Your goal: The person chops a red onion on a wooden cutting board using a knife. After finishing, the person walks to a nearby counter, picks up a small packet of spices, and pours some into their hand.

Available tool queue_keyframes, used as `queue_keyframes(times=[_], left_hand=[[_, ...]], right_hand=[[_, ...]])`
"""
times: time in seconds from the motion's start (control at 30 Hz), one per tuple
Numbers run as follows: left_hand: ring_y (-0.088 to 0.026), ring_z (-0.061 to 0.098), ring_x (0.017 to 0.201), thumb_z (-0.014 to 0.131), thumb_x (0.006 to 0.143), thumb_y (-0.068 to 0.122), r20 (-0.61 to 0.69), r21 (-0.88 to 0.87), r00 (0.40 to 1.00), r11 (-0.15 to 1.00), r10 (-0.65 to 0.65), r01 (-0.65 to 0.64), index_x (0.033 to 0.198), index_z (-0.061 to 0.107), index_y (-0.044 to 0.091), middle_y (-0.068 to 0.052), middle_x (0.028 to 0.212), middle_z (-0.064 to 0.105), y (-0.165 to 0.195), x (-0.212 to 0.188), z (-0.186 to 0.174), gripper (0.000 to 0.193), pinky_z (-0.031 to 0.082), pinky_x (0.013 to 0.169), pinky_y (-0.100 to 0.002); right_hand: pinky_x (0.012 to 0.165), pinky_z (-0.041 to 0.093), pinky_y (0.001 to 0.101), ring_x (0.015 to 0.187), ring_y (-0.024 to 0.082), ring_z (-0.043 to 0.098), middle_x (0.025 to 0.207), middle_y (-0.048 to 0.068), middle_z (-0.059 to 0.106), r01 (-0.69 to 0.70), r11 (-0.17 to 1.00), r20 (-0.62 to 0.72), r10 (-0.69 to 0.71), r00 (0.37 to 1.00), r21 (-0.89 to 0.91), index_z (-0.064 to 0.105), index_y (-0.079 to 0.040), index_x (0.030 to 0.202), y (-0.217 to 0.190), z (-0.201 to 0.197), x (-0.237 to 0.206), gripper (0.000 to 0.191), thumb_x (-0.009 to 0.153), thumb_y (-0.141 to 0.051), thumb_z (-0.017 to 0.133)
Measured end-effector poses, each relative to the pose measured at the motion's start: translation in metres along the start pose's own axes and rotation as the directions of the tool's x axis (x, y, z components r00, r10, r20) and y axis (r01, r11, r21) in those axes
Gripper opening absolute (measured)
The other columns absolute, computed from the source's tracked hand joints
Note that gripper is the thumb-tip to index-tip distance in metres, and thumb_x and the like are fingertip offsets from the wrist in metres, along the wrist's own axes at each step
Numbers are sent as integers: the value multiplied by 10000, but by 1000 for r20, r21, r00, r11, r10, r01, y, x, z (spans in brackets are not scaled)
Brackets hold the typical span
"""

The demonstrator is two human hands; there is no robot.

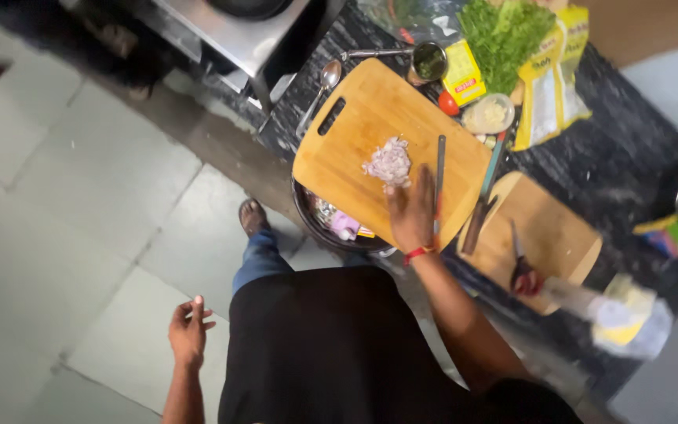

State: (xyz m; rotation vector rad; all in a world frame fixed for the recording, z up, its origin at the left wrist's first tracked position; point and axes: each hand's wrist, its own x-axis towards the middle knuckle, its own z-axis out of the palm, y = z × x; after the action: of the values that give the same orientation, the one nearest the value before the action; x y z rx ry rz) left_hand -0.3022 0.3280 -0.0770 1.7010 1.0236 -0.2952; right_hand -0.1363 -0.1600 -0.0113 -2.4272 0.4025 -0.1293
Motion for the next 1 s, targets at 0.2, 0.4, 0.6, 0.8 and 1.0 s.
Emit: queue_keyframes(times=[0.2,0.4,0.6,0.8,1.0], left_hand=[[-263,684,993,634,1019,351,120,-13,989,996,87,-87,1241,561,-85,-200,1167,645,73,88,-64,495,614,744,-400],[-296,686,1029,593,1069,355,109,71,985,987,136,-144,1280,517,-93,-209,1260,622,126,130,-117,501,611,769,-408],[-316,677,1040,589,1079,365,86,-29,986,990,142,-140,1294,509,-107,-213,1270,620,120,125,-111,525,607,776,-419],[-310,679,1023,600,1068,391,70,38,994,995,89,-91,1270,515,-110,-210,1234,626,112,110,-82,546,613,773,-417],[-273,678,982,532,1093,429,116,-70,981,986,157,-149,1297,553,-84,-180,1211,661,107,111,-47,552,598,744,-378]], right_hand=[[1293,105,553,1577,472,144,1665,345,171,-176,956,-292,103,951,-234,162,146,1576,-60,61,30,893,1047,-438,583],[1310,110,545,1586,460,164,1672,329,205,-182,976,-341,130,931,-123,181,140,1580,-83,80,79,840,1075,-424,545],[1310,148,486,1583,466,174,1674,326,217,-128,991,-308,110,945,-39,206,120,1590,-51,51,74,784,1095,-423,479],[1267,242,495,1538,432,305,1638,309,349,8,998,-136,-16,991,-63,297,63,1592,-39,41,83,681,1103,-386,452],[1053,510,335,1095,189,696,1072,117,735,21,897,-265,108,958,441,473,6,1501,-40,3,75,456,1121,-247,490]])
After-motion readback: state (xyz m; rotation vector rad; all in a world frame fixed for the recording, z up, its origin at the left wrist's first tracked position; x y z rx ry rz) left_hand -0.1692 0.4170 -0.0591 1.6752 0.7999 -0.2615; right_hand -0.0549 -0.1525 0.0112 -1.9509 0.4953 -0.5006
